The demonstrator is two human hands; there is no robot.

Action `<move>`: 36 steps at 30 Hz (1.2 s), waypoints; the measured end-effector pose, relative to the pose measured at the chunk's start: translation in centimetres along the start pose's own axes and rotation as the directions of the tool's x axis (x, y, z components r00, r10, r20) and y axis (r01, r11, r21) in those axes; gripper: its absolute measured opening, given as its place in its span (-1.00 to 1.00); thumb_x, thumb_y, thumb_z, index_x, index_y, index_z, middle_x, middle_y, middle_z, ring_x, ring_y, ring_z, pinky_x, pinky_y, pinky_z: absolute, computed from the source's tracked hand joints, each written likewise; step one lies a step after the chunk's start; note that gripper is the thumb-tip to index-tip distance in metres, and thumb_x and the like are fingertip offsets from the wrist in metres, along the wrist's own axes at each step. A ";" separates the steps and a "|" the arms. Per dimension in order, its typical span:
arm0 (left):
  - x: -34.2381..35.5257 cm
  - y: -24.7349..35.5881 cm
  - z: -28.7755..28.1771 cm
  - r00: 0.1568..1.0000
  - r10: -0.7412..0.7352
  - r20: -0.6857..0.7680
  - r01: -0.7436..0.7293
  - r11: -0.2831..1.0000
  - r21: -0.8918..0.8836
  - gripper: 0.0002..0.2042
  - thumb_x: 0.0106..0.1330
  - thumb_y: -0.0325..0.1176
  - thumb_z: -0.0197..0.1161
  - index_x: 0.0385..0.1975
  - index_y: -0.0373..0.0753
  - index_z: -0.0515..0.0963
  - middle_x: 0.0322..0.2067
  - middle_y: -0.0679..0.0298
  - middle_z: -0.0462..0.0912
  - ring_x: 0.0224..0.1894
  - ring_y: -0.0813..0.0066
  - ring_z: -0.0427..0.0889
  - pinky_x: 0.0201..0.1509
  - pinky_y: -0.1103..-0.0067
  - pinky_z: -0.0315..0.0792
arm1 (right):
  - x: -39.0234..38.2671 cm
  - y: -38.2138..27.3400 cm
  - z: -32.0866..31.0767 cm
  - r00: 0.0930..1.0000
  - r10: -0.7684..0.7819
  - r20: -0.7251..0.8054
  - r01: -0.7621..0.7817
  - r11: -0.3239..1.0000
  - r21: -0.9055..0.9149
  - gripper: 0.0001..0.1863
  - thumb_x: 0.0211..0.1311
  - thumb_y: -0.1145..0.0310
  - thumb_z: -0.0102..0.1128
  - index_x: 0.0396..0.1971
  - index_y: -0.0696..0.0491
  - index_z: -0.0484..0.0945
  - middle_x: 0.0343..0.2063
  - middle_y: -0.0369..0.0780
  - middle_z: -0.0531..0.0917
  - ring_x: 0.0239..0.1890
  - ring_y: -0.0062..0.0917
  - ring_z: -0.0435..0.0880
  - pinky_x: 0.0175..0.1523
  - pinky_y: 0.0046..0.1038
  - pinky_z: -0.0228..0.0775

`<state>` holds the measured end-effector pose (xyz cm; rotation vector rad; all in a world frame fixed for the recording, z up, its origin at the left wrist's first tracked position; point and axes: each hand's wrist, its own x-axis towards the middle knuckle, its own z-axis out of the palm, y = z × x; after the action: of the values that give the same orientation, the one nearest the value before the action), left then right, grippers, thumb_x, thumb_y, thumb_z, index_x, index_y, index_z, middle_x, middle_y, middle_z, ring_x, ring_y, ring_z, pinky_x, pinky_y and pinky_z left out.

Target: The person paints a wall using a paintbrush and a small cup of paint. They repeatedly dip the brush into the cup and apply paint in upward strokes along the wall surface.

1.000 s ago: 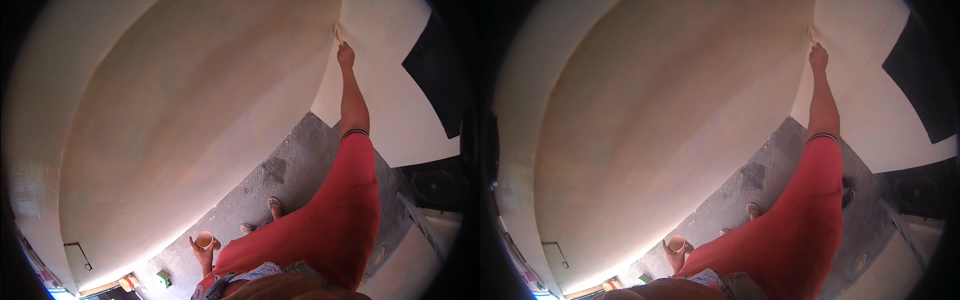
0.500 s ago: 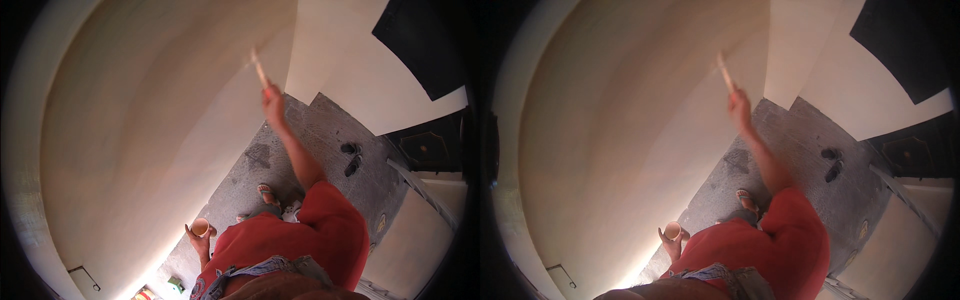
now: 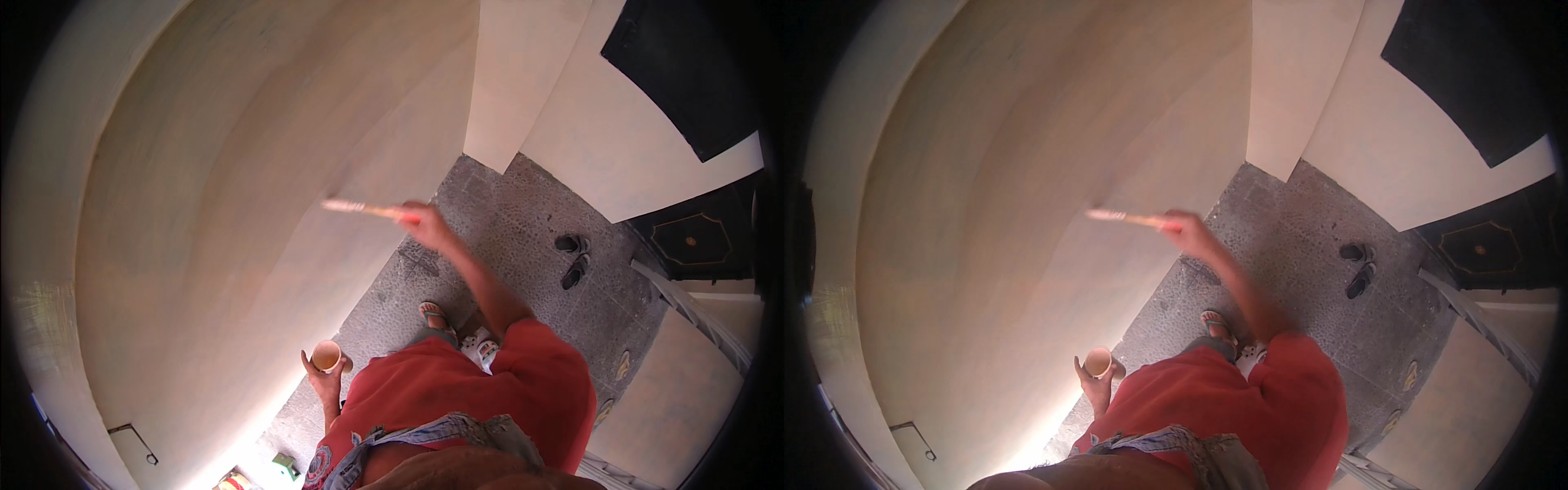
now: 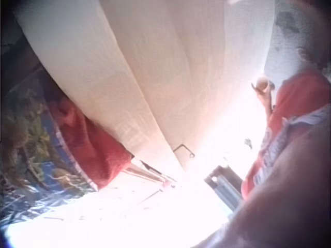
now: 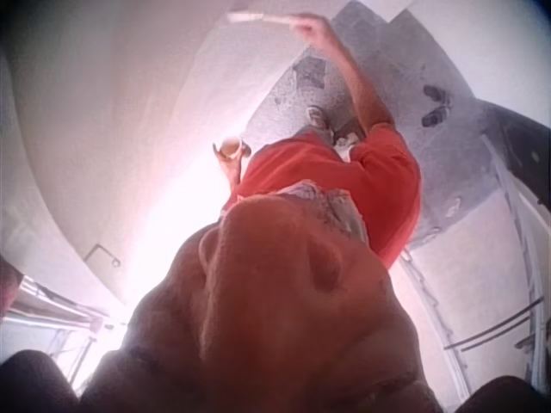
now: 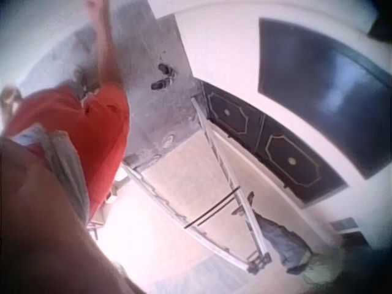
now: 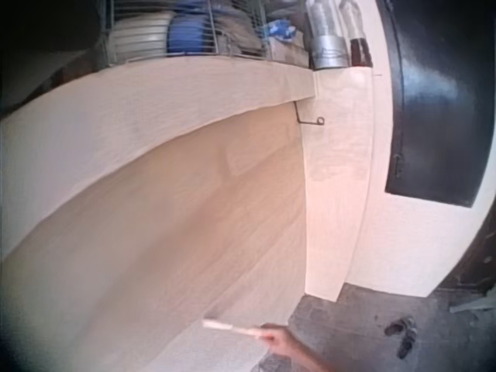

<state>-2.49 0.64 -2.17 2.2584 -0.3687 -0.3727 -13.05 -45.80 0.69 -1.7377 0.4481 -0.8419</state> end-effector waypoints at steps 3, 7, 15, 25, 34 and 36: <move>0.2 0.1 -0.2 0.999 -0.037 -0.009 0.037 0.999 0.029 0.24 -0.12 -0.21 0.72 0.51 -0.33 -0.09 0.18 -0.13 0.52 0.22 0.06 0.57 0.31 0.27 0.46 | 7.4 5.1 -8.5 0.986 0.162 -0.024 -0.164 0.964 -0.210 -0.72 0.34 0.40 0.33 0.03 0.06 0.69 -0.30 -0.31 0.70 -0.29 -0.66 0.62 -0.17 -0.53 0.53; 0.7 -0.2 -0.7 0.997 -0.076 -0.003 0.076 0.995 0.057 0.25 -0.14 -0.25 0.72 0.51 -0.32 -0.09 0.20 -0.14 0.50 0.23 0.06 0.56 0.32 0.26 0.46 | 16.2 13.0 -20.9 0.984 0.030 -0.173 -0.061 0.983 -0.171 -0.66 0.39 0.36 0.30 0.12 0.11 0.65 -0.19 -0.35 0.74 -0.17 -0.69 0.61 0.01 -0.57 0.49; 1.0 -1.4 -1.1 0.993 -0.116 0.012 0.114 0.990 0.077 0.26 -0.12 -0.24 0.72 0.51 -0.35 -0.13 0.14 -0.11 0.56 0.18 0.10 0.61 0.30 0.30 0.46 | 23.0 19.1 -30.5 0.896 0.053 -0.440 -0.229 0.905 -0.358 -0.64 0.36 0.28 0.30 0.11 0.04 0.67 -0.23 -0.24 0.79 -0.16 -0.55 0.71 0.07 -0.47 0.51; 0.8 -1.5 -1.5 0.991 -0.134 -0.021 0.135 0.991 0.016 0.24 -0.13 -0.23 0.72 0.51 -0.33 -0.09 0.12 -0.09 0.57 0.16 0.09 0.62 0.27 0.31 0.49 | 27.0 18.1 -27.5 0.659 -0.219 -0.720 -0.377 0.732 -0.568 -0.76 0.35 0.35 0.20 -0.04 -0.05 0.68 -0.34 0.03 0.72 -0.23 -0.02 0.72 -0.13 -0.13 0.56; -0.7 -1.5 -1.8 0.983 -0.156 -0.100 0.159 0.987 0.032 0.25 -0.12 -0.24 0.72 0.51 -0.32 -0.11 0.18 -0.06 0.53 0.20 0.12 0.60 0.29 0.33 0.49 | 32.7 17.4 -25.2 0.726 -0.239 -0.645 -0.317 0.716 -0.622 -0.79 0.32 0.39 0.16 -0.10 0.12 0.60 -0.42 0.08 0.67 -0.28 0.06 0.69 -0.18 -0.05 0.51; -1.0 -2.0 -1.8 0.981 -0.170 -0.095 0.171 0.985 0.012 0.25 -0.12 -0.24 0.72 0.51 -0.32 -0.11 0.18 -0.06 0.53 0.20 0.13 0.59 0.29 0.33 0.48 | 30.9 15.5 -22.6 0.727 -0.234 -0.646 -0.294 0.744 -0.600 -0.74 0.32 0.39 0.18 -0.05 0.13 0.60 -0.39 0.08 0.67 -0.27 0.07 0.68 -0.18 -0.05 0.51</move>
<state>-2.41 3.55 -2.39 2.3245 -0.1305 -0.3502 -6.87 -86.65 -0.78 -1.9895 1.4534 -1.4367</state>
